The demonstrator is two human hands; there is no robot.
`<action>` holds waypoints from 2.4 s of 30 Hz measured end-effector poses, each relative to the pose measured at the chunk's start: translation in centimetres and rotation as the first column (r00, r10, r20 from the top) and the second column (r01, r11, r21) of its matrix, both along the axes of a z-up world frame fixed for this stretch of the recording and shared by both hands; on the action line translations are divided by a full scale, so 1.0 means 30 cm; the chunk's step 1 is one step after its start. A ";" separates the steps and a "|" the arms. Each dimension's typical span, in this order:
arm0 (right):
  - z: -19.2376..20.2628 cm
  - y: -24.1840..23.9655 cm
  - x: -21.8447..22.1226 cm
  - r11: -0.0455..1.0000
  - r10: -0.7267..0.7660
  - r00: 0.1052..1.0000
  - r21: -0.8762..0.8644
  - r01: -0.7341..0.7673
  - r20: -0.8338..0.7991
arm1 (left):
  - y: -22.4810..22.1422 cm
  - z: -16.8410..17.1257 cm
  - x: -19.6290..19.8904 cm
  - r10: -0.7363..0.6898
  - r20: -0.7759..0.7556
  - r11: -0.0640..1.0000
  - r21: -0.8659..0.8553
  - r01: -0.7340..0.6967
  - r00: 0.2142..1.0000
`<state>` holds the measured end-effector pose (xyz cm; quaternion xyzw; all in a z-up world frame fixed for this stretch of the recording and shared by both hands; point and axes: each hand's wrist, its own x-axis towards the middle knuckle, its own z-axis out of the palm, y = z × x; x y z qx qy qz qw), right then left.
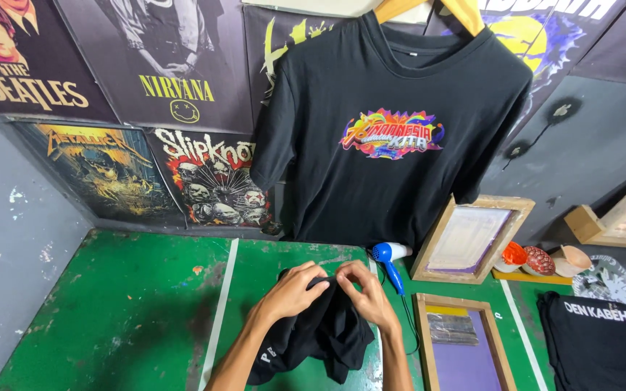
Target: The person folds a t-shirt by placing it on a stack, then straightening and aligning its edges by hand before folding it into a compact shape.
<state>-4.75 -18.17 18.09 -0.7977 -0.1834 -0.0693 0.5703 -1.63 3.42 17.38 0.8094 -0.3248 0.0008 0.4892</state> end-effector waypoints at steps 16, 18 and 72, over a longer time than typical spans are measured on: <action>-0.076 -0.064 -0.027 0.996 -0.025 0.974 -0.093 0.004 -0.224 | 0.059 0.079 -0.044 -0.059 -0.435 0.994 0.059 0.094 0.899; -0.058 -0.080 -0.022 0.993 -0.087 0.981 -0.100 0.070 -0.175 | 0.078 0.077 -0.029 -0.002 -0.425 0.991 0.118 0.058 0.905; -0.237 -0.095 0.039 0.936 -0.146 0.925 0.252 0.244 -0.352 | -0.094 -0.271 -0.060 0.027 -0.420 0.985 -0.143 -0.096 0.907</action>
